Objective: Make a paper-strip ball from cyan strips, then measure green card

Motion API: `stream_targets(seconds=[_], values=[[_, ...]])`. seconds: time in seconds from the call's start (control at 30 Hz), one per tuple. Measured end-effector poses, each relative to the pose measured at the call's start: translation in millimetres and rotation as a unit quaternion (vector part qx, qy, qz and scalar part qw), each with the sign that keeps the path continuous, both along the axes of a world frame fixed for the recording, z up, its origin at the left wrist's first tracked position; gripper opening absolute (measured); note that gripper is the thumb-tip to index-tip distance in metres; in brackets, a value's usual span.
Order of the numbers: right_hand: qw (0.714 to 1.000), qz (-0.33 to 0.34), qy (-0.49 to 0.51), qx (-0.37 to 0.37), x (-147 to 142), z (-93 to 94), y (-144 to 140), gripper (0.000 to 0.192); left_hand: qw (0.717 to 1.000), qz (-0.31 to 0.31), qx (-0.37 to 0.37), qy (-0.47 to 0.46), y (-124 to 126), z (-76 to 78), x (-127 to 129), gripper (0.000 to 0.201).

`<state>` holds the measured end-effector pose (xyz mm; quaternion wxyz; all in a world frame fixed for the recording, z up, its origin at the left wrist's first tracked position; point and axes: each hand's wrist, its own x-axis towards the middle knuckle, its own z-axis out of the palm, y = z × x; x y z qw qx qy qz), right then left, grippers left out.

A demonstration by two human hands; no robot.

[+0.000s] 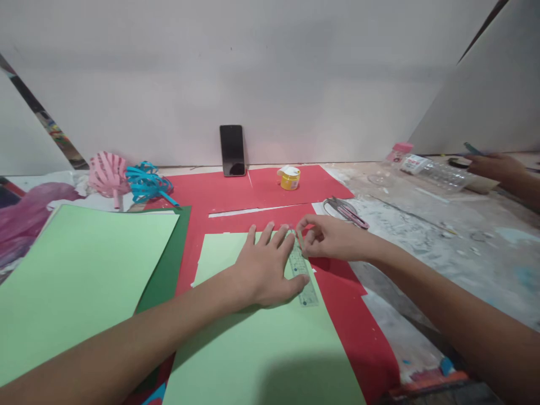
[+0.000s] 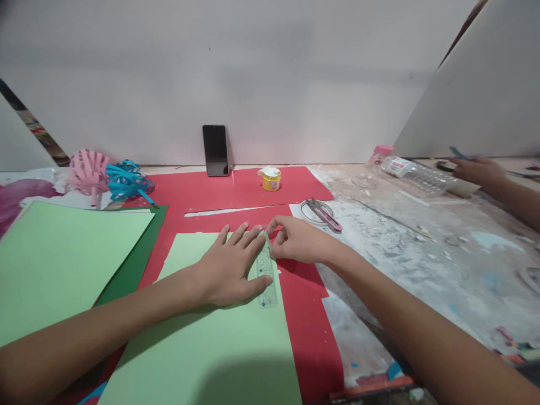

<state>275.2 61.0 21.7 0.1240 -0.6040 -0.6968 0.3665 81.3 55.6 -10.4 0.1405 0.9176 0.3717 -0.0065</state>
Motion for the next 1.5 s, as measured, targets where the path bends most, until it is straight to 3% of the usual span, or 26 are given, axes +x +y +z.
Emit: stream_targets(seconds=[0.67, 0.97, 1.13, 1.37, 1.5], values=[[0.999, 0.034, -0.013, 0.021, 2, -1.4, -6, 0.025, 1.000, -0.008, 0.012, -0.001, 0, -1.3, 0, 0.085], [0.998, 0.048, 0.028, -0.020, 4, 8.4, -5, 0.028, 1.000, -0.002, 0.002, 0.007, 0, 1.4, 2, 0.082], [0.997, 0.061, -0.001, -0.038, 7, 3.3, -9, 0.026, 1.000, 0.000, 0.004, 0.003, 0, -0.3, 2, 0.087], [0.994, 0.061, 0.059, -0.063, 12, -2.3, -15, 0.031, 1.000, -0.002, 0.005, 0.008, 2, -2.2, 1, 0.089], [0.994, 0.068, 0.070, -0.053, 12, -2.5, -16, 0.024, 1.000, -0.001, 0.005, 0.007, 1, -3.1, 1, 0.088]])
